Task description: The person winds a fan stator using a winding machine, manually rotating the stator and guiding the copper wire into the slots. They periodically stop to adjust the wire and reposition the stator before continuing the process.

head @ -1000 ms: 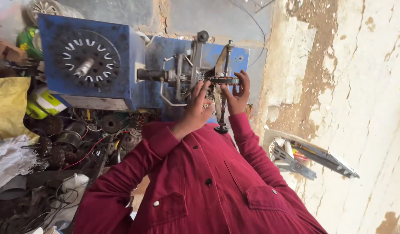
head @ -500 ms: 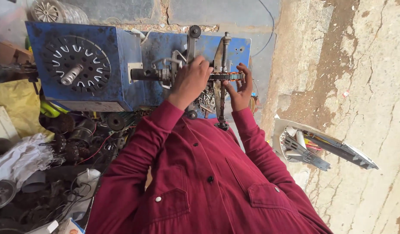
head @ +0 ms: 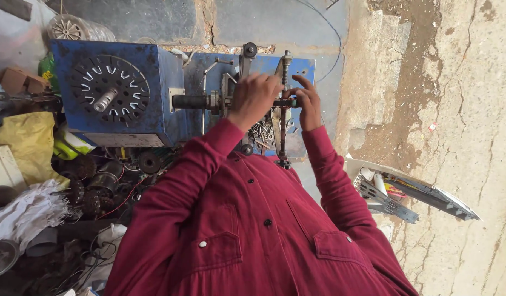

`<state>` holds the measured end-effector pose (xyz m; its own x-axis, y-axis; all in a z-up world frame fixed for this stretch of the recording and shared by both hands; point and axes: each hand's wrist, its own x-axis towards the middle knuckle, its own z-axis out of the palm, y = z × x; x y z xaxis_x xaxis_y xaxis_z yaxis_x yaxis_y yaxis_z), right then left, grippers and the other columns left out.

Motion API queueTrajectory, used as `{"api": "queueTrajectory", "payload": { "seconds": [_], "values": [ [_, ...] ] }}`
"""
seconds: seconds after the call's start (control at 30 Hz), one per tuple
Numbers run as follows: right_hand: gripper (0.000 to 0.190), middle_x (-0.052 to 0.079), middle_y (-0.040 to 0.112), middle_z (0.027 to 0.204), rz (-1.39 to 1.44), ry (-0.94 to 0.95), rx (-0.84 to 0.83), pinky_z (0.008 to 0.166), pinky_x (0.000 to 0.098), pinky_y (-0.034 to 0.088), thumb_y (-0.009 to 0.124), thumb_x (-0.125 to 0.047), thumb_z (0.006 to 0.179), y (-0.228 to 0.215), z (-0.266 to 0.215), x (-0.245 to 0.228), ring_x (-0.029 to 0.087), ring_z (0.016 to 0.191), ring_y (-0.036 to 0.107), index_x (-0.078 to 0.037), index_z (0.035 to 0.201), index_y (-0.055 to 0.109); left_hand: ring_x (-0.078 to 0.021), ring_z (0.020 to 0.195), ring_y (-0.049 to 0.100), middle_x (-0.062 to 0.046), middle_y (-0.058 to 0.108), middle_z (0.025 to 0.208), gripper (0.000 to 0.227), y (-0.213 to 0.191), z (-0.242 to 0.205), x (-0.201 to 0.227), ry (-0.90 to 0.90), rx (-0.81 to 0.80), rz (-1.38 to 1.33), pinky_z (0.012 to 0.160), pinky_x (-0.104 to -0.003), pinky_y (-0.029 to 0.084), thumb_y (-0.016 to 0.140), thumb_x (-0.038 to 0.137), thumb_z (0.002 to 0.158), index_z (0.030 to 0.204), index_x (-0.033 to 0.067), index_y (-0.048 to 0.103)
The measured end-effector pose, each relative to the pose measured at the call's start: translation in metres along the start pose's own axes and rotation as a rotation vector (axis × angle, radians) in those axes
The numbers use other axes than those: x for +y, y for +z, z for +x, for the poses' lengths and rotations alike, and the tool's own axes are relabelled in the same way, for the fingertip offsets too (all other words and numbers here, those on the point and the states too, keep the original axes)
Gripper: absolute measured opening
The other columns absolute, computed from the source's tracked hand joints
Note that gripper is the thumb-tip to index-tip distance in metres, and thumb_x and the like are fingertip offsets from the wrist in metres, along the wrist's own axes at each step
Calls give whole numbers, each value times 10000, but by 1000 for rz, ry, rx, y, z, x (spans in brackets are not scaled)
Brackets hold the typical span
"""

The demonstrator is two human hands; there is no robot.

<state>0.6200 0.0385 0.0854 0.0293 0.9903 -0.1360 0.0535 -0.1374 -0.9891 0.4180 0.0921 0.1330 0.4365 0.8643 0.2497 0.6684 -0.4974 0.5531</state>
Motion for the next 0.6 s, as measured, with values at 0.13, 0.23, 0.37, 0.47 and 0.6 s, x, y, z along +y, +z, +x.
{"api": "queueTrajectory", "payload": {
  "seconds": [0.13,0.23,0.37,0.47,0.6],
  "values": [
    [220,158,536,1475,-62,55,-68,824,285,554,597,-133,953,-3,13,7,197,1029,680,23,956,751,-289,734,668,-109,663,809,173,-24,-48,19,-124,-168,-449,695,-446,527,703,185,899,967,31,665],
    [117,144,568,1381,-171,-56,72,786,298,588,692,-78,913,7,5,1,191,1009,689,-21,1002,741,-301,841,663,-108,667,893,116,-20,-68,19,45,-165,-384,767,-445,523,667,129,871,939,39,691],
    [179,44,648,1047,-877,-842,375,773,400,472,788,-9,919,40,-37,-9,248,900,618,-102,1052,712,-278,857,642,-91,673,854,138,-8,-75,13,156,-208,-164,812,-459,485,670,117,876,754,86,729],
    [309,58,591,879,-945,-572,191,744,414,463,801,-67,862,60,-72,-23,269,824,561,-167,1151,755,-259,852,639,-70,655,748,184,-11,-62,-4,216,-193,106,870,-492,465,696,142,819,641,102,715],
    [381,70,572,870,-889,-437,194,753,415,464,819,-97,866,69,-85,-32,273,819,553,-123,1233,720,-258,863,633,-76,651,787,155,-13,-21,-35,172,-106,47,813,-466,442,728,132,843,689,128,715]
  ]
}}
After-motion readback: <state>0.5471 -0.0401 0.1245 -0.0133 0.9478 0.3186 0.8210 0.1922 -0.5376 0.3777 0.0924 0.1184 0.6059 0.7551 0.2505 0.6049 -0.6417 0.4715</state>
